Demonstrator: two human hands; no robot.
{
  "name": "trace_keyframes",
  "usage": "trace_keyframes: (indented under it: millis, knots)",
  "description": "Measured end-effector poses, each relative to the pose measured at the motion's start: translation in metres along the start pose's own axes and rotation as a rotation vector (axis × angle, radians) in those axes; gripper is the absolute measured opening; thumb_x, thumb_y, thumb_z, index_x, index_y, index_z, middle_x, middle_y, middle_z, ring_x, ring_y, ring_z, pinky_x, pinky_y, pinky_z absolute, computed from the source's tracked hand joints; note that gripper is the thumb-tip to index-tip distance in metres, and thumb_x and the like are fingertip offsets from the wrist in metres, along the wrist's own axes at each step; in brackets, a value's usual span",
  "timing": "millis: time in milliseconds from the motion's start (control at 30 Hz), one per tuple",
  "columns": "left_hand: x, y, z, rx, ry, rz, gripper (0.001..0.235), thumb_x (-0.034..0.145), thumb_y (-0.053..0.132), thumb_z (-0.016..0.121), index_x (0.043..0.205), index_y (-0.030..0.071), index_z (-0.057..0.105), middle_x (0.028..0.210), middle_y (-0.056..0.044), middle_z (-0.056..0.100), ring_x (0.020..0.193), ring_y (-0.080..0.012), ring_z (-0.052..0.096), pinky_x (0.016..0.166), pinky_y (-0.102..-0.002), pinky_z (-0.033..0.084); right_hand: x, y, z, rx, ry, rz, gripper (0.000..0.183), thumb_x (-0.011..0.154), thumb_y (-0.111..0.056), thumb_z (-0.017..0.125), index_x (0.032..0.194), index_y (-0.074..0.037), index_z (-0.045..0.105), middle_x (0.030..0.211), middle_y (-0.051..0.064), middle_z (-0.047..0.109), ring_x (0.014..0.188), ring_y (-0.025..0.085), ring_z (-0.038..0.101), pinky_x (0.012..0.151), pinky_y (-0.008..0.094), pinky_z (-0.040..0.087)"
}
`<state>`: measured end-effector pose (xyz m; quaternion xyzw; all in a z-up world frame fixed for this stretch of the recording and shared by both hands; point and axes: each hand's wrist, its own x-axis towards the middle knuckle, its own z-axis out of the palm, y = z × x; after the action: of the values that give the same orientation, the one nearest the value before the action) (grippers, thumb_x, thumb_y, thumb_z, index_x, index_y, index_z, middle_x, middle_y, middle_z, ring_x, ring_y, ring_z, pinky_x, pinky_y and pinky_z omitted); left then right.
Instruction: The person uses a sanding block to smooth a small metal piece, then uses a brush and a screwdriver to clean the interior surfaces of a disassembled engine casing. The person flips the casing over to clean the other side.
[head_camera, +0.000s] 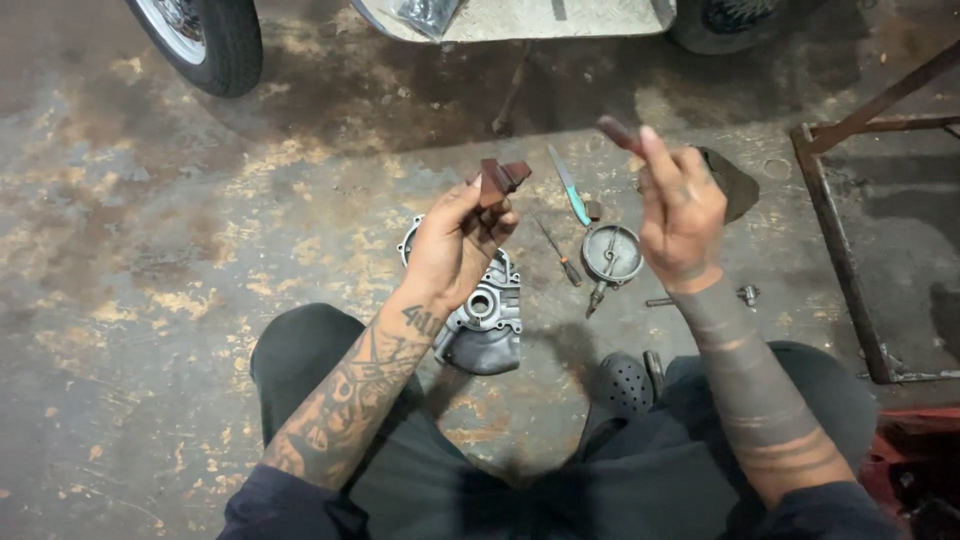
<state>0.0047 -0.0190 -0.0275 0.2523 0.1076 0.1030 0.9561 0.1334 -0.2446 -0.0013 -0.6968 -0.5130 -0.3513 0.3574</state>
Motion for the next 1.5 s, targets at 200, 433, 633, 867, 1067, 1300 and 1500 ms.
trace_keyframes:
  millis: [200,433,633,867,1067,1300,1500]
  knots:
    - [-0.017,0.004,0.029,0.019,-0.038,-0.074,0.014,0.094,0.02,0.074,0.089,0.009,0.07,0.084,-0.005,0.073,0.08,-0.0129,0.073,0.084,-0.025,0.063,0.01,-0.052,0.004,0.203,-0.144,0.292,0.016,0.102,-0.003,0.064,0.11,0.004,0.077,0.069,0.021,0.058,0.057,0.034,0.059,0.058,0.047,0.051]
    - [-0.016,0.007,0.032,0.01,-0.039,0.004,0.011,0.097,0.013,0.07,0.092,0.004,0.068,0.085,-0.012,0.076,0.079,-0.0178,0.077,0.079,-0.03,0.066,-0.029,0.006,0.005,0.007,-0.151,-0.107,0.052,0.096,0.002,0.048,0.143,-0.008,0.068,0.102,0.012,0.071,0.071,0.027,0.063,0.069,0.04,0.055]
    - [-0.01,0.004,0.022,0.347,-0.145,0.345,0.022,0.098,0.017,0.072,0.111,0.002,0.063,0.088,-0.014,0.073,0.079,-0.0189,0.076,0.076,-0.03,0.066,-0.001,-0.019,-0.008,0.128,-0.132,0.197,0.047,0.106,0.003,0.054,0.153,0.001,0.053,0.126,0.031,0.068,0.109,0.049,0.068,0.088,0.052,0.054]
    - [-0.003,-0.005,0.014,0.577,-0.077,0.559,0.017,0.097,0.012,0.073,0.106,0.0,0.065,0.084,-0.016,0.071,0.075,-0.0213,0.074,0.072,-0.033,0.063,0.0,-0.086,-0.004,0.315,-0.304,0.362,0.05,0.101,-0.004,0.056,0.151,-0.009,0.054,0.115,0.022,0.074,0.099,0.045,0.071,0.083,0.051,0.057]
    - [-0.001,-0.016,0.011,0.58,-0.002,0.563,0.014,0.096,0.011,0.073,0.1,0.002,0.063,0.08,-0.014,0.07,0.071,-0.0189,0.073,0.068,-0.031,0.063,0.003,-0.084,-0.008,0.16,-0.362,0.338,0.047,0.103,-0.009,0.057,0.149,-0.015,0.058,0.098,0.014,0.074,0.085,0.038,0.072,0.074,0.049,0.058]
    - [0.001,-0.008,0.018,0.589,-0.029,0.55,0.017,0.096,0.013,0.074,0.103,0.002,0.063,0.083,-0.013,0.069,0.073,-0.02,0.073,0.069,-0.034,0.064,0.008,-0.082,-0.008,0.083,-0.351,0.29,0.045,0.106,-0.012,0.055,0.151,-0.016,0.058,0.083,0.015,0.065,0.073,0.039,0.067,0.064,0.048,0.056]
    - [0.006,0.011,0.016,0.606,-0.056,0.618,0.016,0.097,0.011,0.073,0.107,0.0,0.064,0.086,-0.016,0.07,0.075,-0.022,0.074,0.07,-0.034,0.064,0.015,-0.087,-0.013,0.22,-0.343,0.302,0.044,0.104,-0.012,0.056,0.148,-0.015,0.06,0.087,0.011,0.071,0.074,0.036,0.07,0.064,0.043,0.056]
